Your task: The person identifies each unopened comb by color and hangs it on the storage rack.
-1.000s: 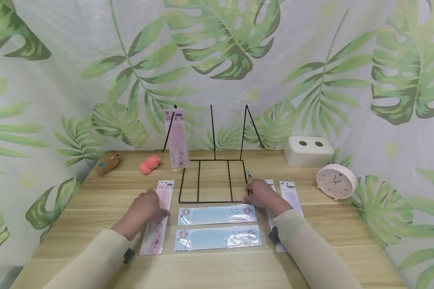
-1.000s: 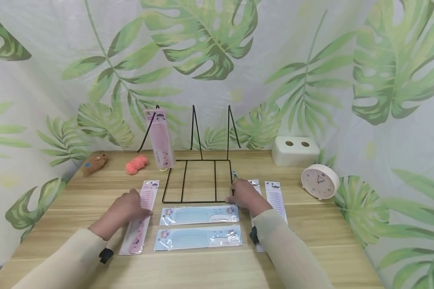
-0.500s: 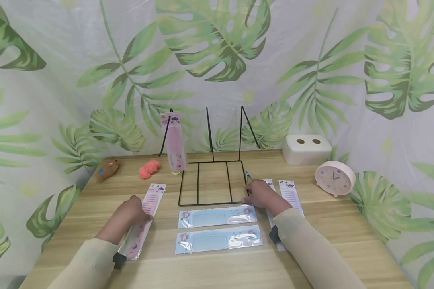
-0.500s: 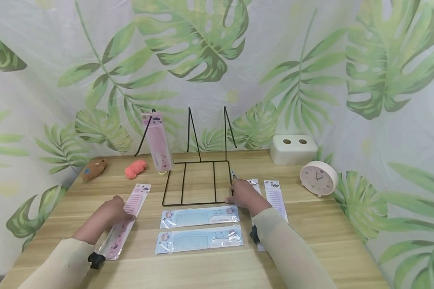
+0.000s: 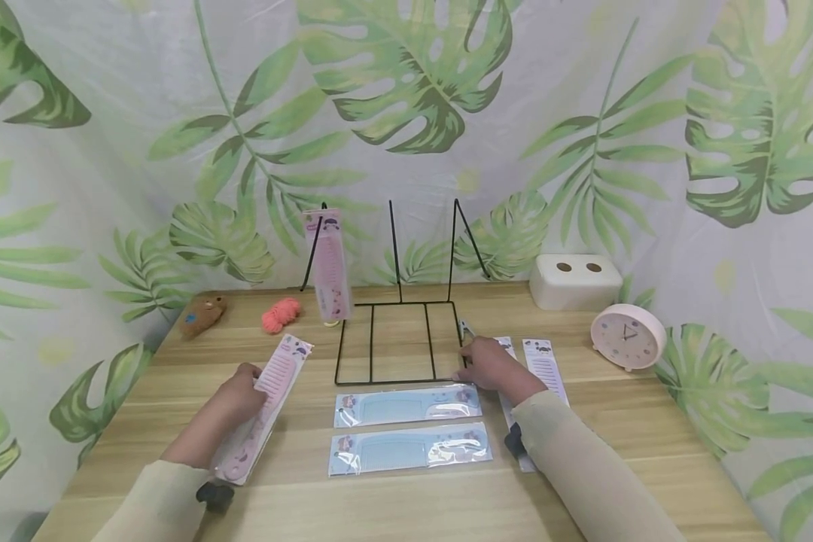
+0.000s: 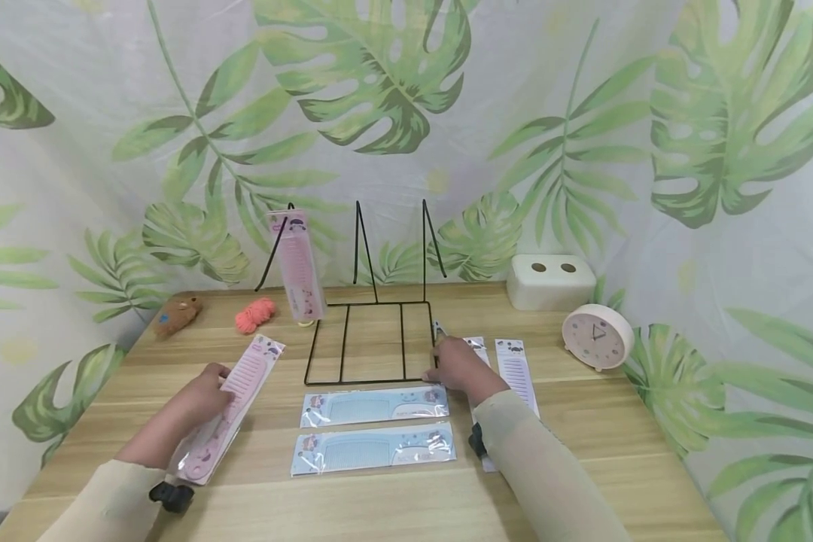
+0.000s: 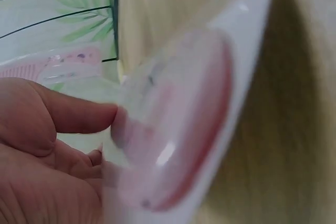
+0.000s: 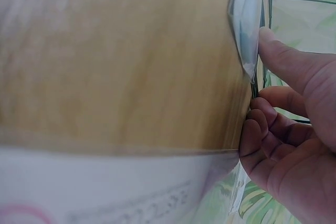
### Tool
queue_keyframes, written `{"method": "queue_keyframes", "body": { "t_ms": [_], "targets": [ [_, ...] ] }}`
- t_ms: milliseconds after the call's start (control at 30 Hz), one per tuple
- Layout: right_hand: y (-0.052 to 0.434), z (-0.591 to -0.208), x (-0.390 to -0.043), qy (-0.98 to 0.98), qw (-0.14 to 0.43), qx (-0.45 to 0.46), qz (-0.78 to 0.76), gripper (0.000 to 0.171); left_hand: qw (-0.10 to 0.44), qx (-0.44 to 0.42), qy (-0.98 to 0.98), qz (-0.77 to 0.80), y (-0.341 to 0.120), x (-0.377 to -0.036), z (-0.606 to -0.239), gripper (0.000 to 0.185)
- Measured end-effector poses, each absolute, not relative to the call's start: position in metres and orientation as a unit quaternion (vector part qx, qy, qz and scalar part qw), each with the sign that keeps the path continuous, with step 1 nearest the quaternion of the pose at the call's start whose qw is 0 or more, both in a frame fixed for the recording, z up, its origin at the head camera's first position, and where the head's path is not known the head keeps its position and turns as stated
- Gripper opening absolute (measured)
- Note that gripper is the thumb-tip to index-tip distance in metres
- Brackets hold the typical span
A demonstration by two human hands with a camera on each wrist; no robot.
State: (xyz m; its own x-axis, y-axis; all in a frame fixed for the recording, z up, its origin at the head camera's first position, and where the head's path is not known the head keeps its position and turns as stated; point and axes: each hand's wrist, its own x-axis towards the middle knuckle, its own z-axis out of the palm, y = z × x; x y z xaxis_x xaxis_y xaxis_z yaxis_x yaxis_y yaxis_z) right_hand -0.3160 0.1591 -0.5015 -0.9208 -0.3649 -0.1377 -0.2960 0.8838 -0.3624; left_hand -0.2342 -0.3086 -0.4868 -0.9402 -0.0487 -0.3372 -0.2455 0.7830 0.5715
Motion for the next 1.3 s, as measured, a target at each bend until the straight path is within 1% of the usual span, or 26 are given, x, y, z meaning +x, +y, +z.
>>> {"method": "queue_keyframes", "body": {
  "t_ms": [167, 400, 600, 767, 833, 1067, 1167, 1300],
  "targets": [
    [0.159, -0.502, -0.316, 0.967, 0.102, -0.166, -0.166, 0.059, 0.151, -0.072, 0.92, 0.354, -0.314, -0.224, -0.476, 0.051],
    [0.158, -0.502, -0.315, 0.966, 0.106, -0.158, -0.173, 0.06, 0.128, -0.063, 0.901, 0.411, -0.32, -0.213, -0.463, 0.056],
    [0.158, -0.501, -0.316, 0.967, 0.106, -0.157, -0.172, 0.059, 0.104, -0.039, 0.876, 0.468, -0.322, -0.206, -0.451, 0.05],
    [0.158, -0.501, -0.315, 0.966, 0.105, -0.16, -0.173, 0.06, 0.096, -0.011, 0.858, 0.504, -0.319, -0.203, -0.443, 0.045],
    [0.158, -0.502, -0.315, 0.966, 0.108, -0.158, -0.175, 0.061, 0.078, 0.0, 0.857, 0.509, -0.316, -0.202, -0.441, 0.044],
    [0.158, -0.501, -0.315, 0.967, 0.1, -0.166, -0.165, 0.058, -0.022, 0.037, 0.842, 0.538, -0.302, -0.202, -0.436, 0.038],
    [0.158, -0.501, -0.315, 0.967, 0.1, -0.165, -0.166, 0.058, -0.04, 0.068, 0.824, 0.562, -0.297, -0.202, -0.437, 0.036],
    [0.158, -0.502, -0.315, 0.967, 0.104, -0.161, -0.17, 0.059, -0.038, 0.114, 0.804, 0.583, -0.288, -0.201, -0.438, 0.033]
  ]
}}
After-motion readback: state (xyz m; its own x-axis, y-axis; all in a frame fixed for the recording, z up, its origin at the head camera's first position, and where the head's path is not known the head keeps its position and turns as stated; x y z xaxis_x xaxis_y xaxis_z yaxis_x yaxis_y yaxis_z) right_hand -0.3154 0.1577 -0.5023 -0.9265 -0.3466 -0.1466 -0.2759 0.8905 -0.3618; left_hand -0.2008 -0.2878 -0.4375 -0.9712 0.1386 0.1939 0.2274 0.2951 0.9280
